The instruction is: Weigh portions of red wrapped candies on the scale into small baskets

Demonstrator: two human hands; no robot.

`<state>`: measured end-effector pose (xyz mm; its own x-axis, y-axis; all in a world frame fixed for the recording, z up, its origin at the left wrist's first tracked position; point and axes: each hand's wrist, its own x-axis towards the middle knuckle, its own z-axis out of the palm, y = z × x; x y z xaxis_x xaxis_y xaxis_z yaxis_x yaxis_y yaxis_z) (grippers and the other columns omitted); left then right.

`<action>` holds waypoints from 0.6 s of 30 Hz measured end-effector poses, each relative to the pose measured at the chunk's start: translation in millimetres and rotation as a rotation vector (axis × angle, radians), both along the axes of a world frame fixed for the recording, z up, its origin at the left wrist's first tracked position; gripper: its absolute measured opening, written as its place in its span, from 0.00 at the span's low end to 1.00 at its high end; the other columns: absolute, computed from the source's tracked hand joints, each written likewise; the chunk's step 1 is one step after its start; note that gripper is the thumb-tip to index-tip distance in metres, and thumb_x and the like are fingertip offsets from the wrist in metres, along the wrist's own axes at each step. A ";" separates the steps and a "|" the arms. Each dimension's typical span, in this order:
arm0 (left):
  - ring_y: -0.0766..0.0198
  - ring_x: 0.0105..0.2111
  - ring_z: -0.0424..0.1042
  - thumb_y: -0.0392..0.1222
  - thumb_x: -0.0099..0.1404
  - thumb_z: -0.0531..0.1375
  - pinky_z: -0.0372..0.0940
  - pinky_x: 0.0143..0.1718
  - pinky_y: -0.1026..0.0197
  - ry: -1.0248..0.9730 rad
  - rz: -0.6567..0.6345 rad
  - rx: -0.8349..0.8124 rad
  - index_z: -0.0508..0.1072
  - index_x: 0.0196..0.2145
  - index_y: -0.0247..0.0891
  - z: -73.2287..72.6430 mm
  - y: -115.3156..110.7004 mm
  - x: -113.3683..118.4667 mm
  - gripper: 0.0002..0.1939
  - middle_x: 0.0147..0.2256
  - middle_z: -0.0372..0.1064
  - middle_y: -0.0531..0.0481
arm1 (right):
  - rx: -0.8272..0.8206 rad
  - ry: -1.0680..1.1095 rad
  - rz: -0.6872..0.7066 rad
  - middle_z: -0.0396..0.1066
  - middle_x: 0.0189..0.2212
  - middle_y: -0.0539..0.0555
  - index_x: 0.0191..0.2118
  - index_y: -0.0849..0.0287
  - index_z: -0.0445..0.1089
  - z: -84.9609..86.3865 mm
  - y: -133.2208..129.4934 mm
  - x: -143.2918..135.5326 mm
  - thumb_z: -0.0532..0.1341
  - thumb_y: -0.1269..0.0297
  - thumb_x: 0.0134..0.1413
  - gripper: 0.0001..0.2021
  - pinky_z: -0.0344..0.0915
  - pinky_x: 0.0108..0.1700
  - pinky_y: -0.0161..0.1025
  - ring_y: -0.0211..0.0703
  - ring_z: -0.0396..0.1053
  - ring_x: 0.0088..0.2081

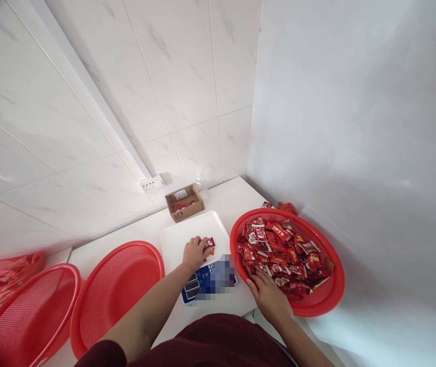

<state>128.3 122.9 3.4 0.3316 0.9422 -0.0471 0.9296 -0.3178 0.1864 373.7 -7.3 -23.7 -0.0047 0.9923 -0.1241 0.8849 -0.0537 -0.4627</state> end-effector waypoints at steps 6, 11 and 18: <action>0.60 0.43 0.67 0.50 0.68 0.48 0.62 0.38 0.61 -0.078 0.088 -0.077 0.69 0.42 0.43 2.6 10.9 -1.7 0.14 0.42 0.67 0.48 | -0.043 0.059 -0.029 0.71 0.50 0.57 0.45 0.56 0.72 8.9 -0.7 -2.0 0.46 0.52 0.59 0.22 0.59 0.56 0.47 0.49 0.62 0.56; 0.61 0.40 0.70 0.46 0.68 0.49 0.62 0.38 0.62 -0.210 0.223 -0.053 0.69 0.40 0.41 6.9 18.6 -10.3 0.12 0.40 0.70 0.48 | -0.100 0.093 -0.041 0.71 0.48 0.56 0.43 0.54 0.71 19.0 -0.9 -3.3 0.45 0.52 0.59 0.21 0.62 0.53 0.45 0.49 0.65 0.53; 0.63 0.35 0.72 0.47 0.67 0.48 0.63 0.36 0.63 -0.387 0.399 0.042 0.69 0.40 0.39 31.5 13.1 -56.4 0.14 0.35 0.72 0.48 | -0.168 0.093 -0.044 0.71 0.47 0.56 0.43 0.54 0.70 27.1 -2.0 -5.1 0.43 0.51 0.59 0.22 0.63 0.49 0.46 0.50 0.66 0.51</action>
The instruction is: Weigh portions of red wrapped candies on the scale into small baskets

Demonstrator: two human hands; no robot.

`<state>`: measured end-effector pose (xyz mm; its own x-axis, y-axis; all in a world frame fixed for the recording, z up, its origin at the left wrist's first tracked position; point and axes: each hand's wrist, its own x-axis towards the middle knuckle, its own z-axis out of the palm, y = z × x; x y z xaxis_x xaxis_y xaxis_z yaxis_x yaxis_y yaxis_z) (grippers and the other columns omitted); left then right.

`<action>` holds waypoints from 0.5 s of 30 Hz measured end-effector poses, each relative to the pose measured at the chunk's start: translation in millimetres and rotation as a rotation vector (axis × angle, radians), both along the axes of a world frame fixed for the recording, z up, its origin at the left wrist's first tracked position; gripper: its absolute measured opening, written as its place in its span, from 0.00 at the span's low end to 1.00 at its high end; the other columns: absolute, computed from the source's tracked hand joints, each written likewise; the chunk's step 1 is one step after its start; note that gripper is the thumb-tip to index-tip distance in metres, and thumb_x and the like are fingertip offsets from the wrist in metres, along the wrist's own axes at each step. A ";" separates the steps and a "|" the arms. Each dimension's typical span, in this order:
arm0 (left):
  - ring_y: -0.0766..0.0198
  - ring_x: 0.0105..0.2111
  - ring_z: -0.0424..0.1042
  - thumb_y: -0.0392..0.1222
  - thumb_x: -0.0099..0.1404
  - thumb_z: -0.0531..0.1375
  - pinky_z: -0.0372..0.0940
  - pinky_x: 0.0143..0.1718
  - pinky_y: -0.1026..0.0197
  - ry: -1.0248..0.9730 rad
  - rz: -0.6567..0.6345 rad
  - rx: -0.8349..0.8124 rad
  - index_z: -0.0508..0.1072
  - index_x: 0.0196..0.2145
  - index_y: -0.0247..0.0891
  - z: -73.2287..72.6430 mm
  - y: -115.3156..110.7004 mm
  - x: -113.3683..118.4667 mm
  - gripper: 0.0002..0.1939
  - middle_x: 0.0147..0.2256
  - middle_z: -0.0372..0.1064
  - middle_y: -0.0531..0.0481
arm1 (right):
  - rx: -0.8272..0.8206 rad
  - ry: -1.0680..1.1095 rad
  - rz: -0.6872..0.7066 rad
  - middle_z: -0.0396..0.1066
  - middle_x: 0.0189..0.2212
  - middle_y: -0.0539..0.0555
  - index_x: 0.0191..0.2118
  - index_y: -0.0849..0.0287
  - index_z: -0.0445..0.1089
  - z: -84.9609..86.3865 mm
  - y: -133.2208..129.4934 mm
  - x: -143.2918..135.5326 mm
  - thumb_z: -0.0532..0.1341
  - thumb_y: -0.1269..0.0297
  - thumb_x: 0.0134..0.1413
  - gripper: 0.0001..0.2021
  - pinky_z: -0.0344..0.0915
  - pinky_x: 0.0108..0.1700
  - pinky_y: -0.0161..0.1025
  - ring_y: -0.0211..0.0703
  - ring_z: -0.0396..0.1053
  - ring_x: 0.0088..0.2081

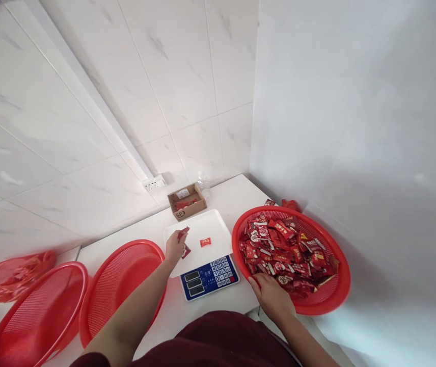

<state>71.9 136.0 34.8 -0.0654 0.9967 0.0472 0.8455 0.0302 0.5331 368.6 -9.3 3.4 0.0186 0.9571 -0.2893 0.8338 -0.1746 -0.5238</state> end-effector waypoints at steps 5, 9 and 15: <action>0.64 0.26 0.71 0.52 0.67 0.45 0.62 0.29 0.63 -0.014 0.121 0.022 0.68 0.43 0.37 24.9 -37.6 -62.4 0.20 0.32 0.72 0.48 | -0.006 -0.013 0.008 0.71 0.47 0.57 0.43 0.55 0.69 -1.5 0.5 0.4 0.42 0.52 0.59 0.22 0.63 0.49 0.45 0.50 0.65 0.51; 0.59 0.34 0.72 0.54 0.65 0.48 0.62 0.32 0.62 0.168 0.238 -0.036 0.70 0.41 0.40 32.3 -68.0 -107.7 0.18 0.39 0.72 0.46 | -0.004 -0.016 0.000 0.71 0.47 0.56 0.43 0.54 0.70 -3.9 1.1 0.7 0.43 0.52 0.59 0.21 0.63 0.48 0.45 0.49 0.66 0.51; 0.51 0.52 0.64 0.55 0.64 0.50 0.61 0.49 0.51 0.318 0.205 -0.129 0.66 0.51 0.39 20.6 -76.9 -109.1 0.24 0.51 0.66 0.42 | -0.028 -0.028 0.011 0.72 0.47 0.57 0.43 0.54 0.70 -6.0 1.1 0.9 0.43 0.52 0.59 0.21 0.64 0.47 0.45 0.50 0.67 0.50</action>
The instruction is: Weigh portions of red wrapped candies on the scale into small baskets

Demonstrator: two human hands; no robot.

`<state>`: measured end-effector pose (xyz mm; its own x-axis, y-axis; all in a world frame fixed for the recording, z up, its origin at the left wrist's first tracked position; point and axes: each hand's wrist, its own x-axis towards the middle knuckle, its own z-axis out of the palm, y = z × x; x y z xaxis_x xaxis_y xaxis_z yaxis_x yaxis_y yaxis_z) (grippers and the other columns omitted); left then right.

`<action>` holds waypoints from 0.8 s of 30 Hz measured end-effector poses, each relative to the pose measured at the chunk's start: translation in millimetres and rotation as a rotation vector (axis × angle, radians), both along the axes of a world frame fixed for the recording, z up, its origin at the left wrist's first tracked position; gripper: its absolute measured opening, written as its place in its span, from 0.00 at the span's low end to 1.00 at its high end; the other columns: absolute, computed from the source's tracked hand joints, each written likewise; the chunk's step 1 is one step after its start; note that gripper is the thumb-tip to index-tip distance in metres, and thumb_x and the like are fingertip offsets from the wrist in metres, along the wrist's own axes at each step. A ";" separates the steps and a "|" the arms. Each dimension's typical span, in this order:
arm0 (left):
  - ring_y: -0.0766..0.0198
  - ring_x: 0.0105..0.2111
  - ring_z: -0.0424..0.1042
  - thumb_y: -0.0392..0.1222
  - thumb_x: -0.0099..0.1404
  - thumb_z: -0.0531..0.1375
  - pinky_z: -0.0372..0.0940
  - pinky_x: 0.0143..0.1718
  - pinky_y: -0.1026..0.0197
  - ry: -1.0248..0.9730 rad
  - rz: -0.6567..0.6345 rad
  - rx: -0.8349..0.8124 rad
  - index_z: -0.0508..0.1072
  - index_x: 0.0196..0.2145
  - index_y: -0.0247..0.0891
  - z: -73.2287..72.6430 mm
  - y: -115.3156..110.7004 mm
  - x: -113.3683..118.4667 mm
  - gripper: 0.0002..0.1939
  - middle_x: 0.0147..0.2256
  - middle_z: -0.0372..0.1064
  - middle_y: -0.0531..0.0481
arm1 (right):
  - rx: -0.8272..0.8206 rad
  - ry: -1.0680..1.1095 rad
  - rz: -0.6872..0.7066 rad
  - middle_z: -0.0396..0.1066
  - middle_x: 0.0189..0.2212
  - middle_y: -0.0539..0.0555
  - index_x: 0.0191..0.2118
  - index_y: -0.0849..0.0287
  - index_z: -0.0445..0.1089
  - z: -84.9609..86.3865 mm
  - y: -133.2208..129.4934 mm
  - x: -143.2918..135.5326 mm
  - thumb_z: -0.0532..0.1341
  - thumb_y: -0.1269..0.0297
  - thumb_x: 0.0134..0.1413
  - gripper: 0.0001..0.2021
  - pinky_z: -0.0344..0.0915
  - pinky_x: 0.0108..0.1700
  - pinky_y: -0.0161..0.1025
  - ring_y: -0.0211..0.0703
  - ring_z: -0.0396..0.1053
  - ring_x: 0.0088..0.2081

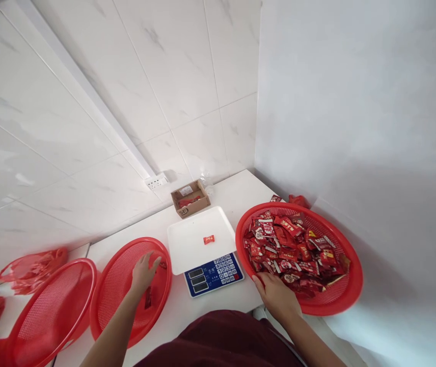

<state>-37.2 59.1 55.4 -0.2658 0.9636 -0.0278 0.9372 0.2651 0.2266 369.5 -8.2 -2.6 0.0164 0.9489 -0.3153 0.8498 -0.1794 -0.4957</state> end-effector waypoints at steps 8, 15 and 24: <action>0.57 0.62 0.51 0.40 0.66 0.49 0.51 0.60 0.51 -0.076 -0.628 -0.029 0.59 0.58 0.45 -33.2 43.6 123.1 0.23 0.62 0.52 0.46 | 0.016 -0.015 -0.014 0.72 0.47 0.56 0.44 0.53 0.70 7.4 -0.5 -3.7 0.43 0.53 0.61 0.21 0.63 0.47 0.44 0.49 0.66 0.50; 0.56 0.58 0.56 0.31 0.63 0.48 0.53 0.58 0.52 -0.060 -0.719 -0.162 0.68 0.52 0.45 -42.1 75.4 171.4 0.23 0.57 0.59 0.47 | -0.018 0.045 -0.040 0.71 0.49 0.58 0.48 0.56 0.69 12.5 0.8 -1.3 0.43 0.51 0.61 0.23 0.62 0.49 0.44 0.50 0.66 0.51; 0.57 0.47 0.64 0.31 0.62 0.48 0.62 0.49 0.56 -0.083 -0.442 0.047 0.72 0.46 0.40 -7.6 45.4 96.8 0.19 0.44 0.66 0.44 | -0.055 0.169 -0.155 0.62 0.57 0.63 0.59 0.63 0.59 -23.6 33.0 22.2 0.53 0.63 0.55 0.25 0.56 0.56 0.41 0.45 0.61 0.57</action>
